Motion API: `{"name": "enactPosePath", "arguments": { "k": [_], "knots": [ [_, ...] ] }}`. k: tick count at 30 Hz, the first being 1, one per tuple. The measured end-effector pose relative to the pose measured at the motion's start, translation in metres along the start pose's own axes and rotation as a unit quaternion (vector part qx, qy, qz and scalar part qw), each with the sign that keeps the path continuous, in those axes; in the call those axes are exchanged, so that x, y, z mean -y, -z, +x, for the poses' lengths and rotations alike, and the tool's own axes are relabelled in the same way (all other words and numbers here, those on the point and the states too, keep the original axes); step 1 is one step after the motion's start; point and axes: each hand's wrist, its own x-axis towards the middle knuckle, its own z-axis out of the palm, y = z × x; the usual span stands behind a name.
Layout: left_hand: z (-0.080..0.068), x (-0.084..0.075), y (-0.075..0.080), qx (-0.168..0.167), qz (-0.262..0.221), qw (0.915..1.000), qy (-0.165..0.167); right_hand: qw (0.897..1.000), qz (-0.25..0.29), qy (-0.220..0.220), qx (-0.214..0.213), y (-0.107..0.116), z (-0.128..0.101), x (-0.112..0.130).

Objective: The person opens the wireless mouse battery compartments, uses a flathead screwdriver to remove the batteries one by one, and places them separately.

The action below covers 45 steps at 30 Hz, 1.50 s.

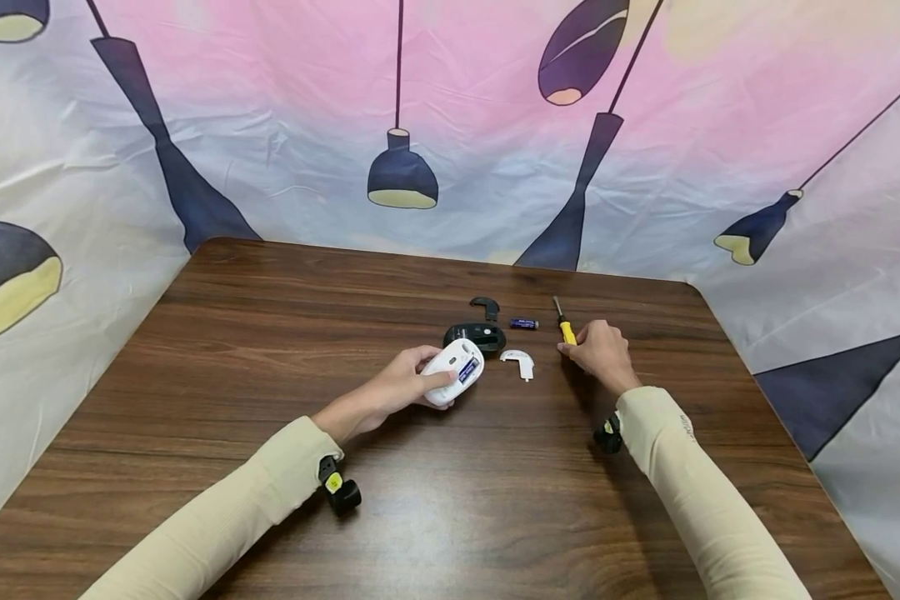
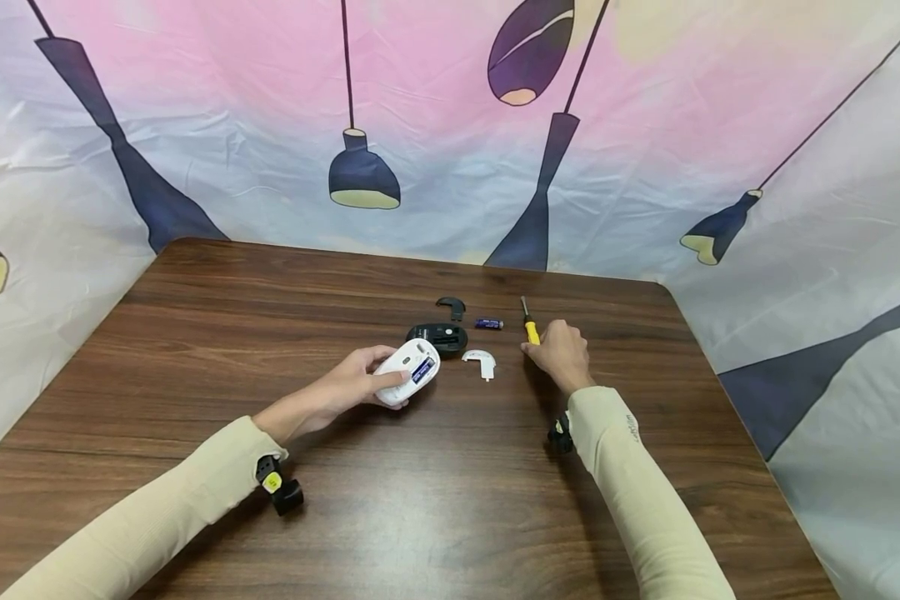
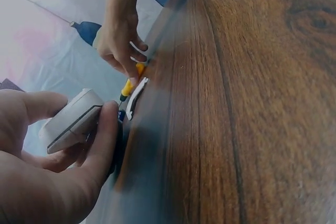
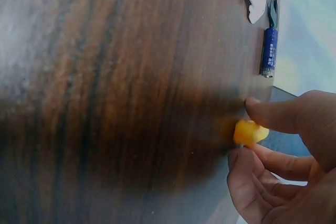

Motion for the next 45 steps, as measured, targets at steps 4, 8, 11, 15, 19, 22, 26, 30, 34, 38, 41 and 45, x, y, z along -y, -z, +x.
{"name": "enactPosePath", "arguments": {
  "k": [4,8,11,15,19,22,26,30,34,38,41,45],
  "knots": [
    [0.002,0.0,0.0,-0.006,-0.008,0.9999,-0.004,1.0,0.0,0.001,-0.006,0.0,-0.001,-0.001],
    [0.003,0.0,0.001,-0.015,-0.013,0.9998,0.001,1.0,-0.003,-0.001,-0.021,0.001,-0.003,-0.003],
    [0.003,0.0,0.001,-0.013,-0.029,0.9995,0.0,1.0,0.004,-0.002,-0.027,0.005,-0.006,-0.006],
    [0.003,0.001,0.003,-0.007,-0.054,0.9985,-0.005,0.999,0.016,0.008,-0.033,0.013,-0.011,-0.008],
    [0.003,0.001,0.005,-0.012,-0.058,0.9982,-0.01,0.999,0.023,0.017,-0.036,0.022,-0.018,-0.007],
    [0.004,0.001,0.008,-0.022,-0.055,0.9982,-0.009,0.998,0.028,0.028,-0.04,0.028,-0.023,-0.005],
    [0.003,0.0,0.01,-0.025,-0.065,0.9976,-0.007,0.997,0.032,0.054,-0.051,0.036,-0.029,0.0],
    [0.002,-0.001,0.011,-0.018,-0.084,0.9963,-0.005,0.994,0.038,0.087,-0.061,0.042,-0.034,0.006],
    [0.003,-0.001,0.012,-0.016,-0.094,0.9955,0.001,0.99,0.041,0.119,-0.069,0.048,-0.041,0.015],
    [0.006,0.0,0.014,-0.021,-0.101,0.9946,0.006,0.986,0.041,0.141,-0.074,0.053,-0.047,0.026],
    [0.007,0.0,0.015,-0.029,-0.107,0.9938,0.009,0.985,0.042,0.153,-0.073,0.055,-0.051,0.033],
    [0.006,-0.002,0.016,-0.036,-0.11,0.9933,0.008,0.983,0.044,0.165,-0.068,0.056,-0.055,0.04]
  ]
}}
